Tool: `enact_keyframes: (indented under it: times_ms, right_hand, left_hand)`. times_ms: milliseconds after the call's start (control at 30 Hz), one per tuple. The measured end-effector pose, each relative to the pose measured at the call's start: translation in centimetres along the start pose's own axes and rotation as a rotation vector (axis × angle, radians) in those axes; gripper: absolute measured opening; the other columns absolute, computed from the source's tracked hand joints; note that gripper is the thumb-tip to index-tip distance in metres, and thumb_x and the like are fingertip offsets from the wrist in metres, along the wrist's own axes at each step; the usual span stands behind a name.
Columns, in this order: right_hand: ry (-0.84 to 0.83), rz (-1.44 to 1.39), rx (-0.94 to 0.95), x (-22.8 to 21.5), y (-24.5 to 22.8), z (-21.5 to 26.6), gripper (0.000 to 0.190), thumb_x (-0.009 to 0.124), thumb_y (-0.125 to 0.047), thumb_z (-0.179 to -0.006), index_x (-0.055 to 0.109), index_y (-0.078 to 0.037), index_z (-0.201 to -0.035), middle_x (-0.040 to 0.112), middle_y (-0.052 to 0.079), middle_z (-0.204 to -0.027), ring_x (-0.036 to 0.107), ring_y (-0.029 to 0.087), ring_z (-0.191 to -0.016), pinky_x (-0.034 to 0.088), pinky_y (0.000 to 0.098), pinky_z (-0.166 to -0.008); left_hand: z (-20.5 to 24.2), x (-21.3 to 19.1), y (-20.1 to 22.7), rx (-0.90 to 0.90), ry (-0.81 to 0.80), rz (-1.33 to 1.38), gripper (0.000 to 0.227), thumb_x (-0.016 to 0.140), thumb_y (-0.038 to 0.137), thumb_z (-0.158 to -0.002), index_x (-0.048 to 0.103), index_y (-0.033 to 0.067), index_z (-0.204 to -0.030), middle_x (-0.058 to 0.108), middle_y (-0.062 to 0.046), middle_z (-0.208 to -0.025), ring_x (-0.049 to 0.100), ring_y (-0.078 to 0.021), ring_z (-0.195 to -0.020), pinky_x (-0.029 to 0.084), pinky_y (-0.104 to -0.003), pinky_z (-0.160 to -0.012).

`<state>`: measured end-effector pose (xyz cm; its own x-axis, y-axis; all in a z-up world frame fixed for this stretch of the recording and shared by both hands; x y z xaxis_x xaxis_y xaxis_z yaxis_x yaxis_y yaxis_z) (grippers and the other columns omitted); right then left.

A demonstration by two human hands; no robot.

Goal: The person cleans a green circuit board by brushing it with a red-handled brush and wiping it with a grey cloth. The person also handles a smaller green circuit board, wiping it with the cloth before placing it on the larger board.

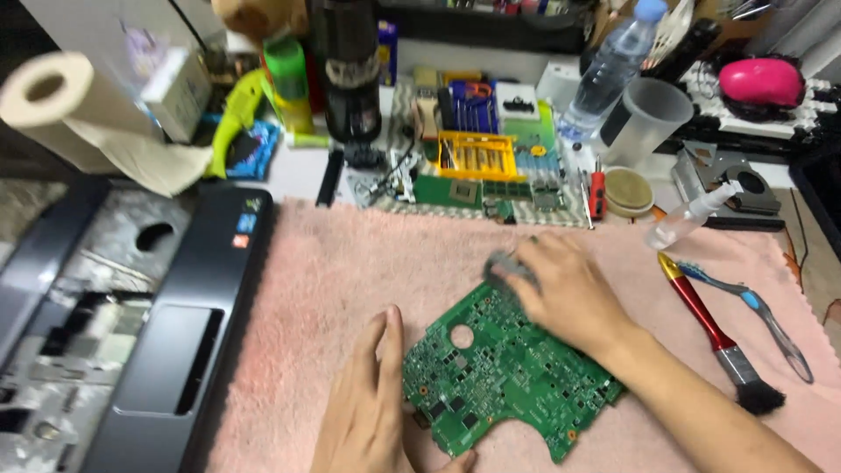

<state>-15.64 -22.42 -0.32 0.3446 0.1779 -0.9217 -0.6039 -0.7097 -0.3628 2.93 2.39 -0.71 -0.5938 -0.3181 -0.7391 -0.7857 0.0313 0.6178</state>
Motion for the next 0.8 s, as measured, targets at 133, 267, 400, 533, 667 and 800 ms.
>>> enact_keyframes:
  times_ms: [133, 267, 400, 533, 667, 800]
  right_hand:
    - [0.035, 0.391, 0.35, -5.0, 1.9, -0.4, 0.028, 0.064, -0.03, -0.117, 0.077, -0.011, -0.133, 0.082, 0.015, -0.113, 0.072, 0.038, -0.118, 0.059, 0.059, -0.114]
    - [0.194, 0.119, 0.345, -7.2, 2.8, 2.1, 0.031, 0.073, -0.036, -0.114, 0.079, -0.008, -0.125, 0.081, 0.013, -0.097, 0.071, 0.03, -0.086, 0.06, 0.0527, -0.095]
    - [0.116, 0.065, 0.592, -9.2, 3.4, 5.8, 0.033, 0.073, -0.051, -0.11, 0.081, -0.022, -0.121, 0.074, 0.013, -0.059, 0.069, 0.028, -0.051, 0.057, 0.0409, -0.069]
    - [0.082, 0.082, 0.767, -9.2, 6.2, 9.2, 0.063, 0.065, -0.071, -0.103, 0.082, -0.025, -0.142, 0.086, 0.023, -0.073, 0.083, 0.038, -0.071, 0.06, 0.0456, -0.088]
    - [0.325, 0.142, 0.568, -8.2, 9.4, 12.3, 0.057, 0.072, -0.063, -0.103, 0.086, -0.017, -0.133, 0.087, 0.011, -0.129, 0.083, 0.039, -0.108, 0.059, 0.0501, -0.1]
    - [0.711, 0.344, 0.151, -8.7, 9.1, 15.0, 0.04, 0.091, -0.033, -0.109, 0.09, -0.004, -0.137, 0.073, 0.023, -0.141, 0.069, 0.04, -0.138, 0.047, 0.054, -0.126]
  left_hand:
    - [0.1, 0.8, -0.4, -0.005, -0.049, -0.102, 0.162, 0.082, 0.102, -0.074, 0.008, 0.0106, -0.185, 0.031, -0.028, -0.185, 0.074, -0.0363, -0.119, 0.061, -0.046, -0.089]
    - [-0.5, 1.0, 0.9, -0.03, -0.103, -0.21, 0.16, 0.083, 0.102, -0.078, 0.009, 0.0112, -0.187, 0.027, -0.024, -0.188, 0.053, -0.0422, -0.15, 0.047, -0.055, -0.106]
    - [-1.7, 1.0, 2.8, -0.004, -0.173, -0.163, 0.154, 0.09, 0.088, -0.082, 0.01, 0.0103, -0.188, 0.035, -0.026, -0.182, 0.026, -0.0469, -0.167, 0.028, -0.062, -0.128]
    - [-2.3, 0.6, 3.9, -0.022, -0.218, -0.137, 0.144, 0.084, 0.084, -0.091, 0.008, 0.0084, -0.188, 0.042, -0.024, -0.178, 0.03, -0.0439, -0.165, 0.03, -0.063, -0.126]
    - [-2.5, -0.2, 4.5, -0.033, -0.175, -0.074, 0.14, 0.085, 0.074, -0.09, 0.009, 0.011, -0.188, 0.06, -0.022, -0.155, 0.051, -0.0413, -0.139, 0.043, -0.059, -0.116]
    - [-2.3, -0.5, 4.0, 0.014, -0.121, 0.015, 0.139, 0.079, 0.077, -0.091, 0.0, 0.015, -0.188, 0.062, -0.018, -0.149, 0.054, -0.0361, -0.119, 0.049, -0.061, -0.111]
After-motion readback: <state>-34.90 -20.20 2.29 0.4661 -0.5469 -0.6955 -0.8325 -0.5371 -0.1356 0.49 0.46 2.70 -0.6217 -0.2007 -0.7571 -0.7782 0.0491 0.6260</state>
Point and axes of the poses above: each hand's wrist, its own z-axis away from the middle knuckle, its own x-axis out of the palm, y = z × x, the point moved 3 cm from there along -z, towards the middle knuckle
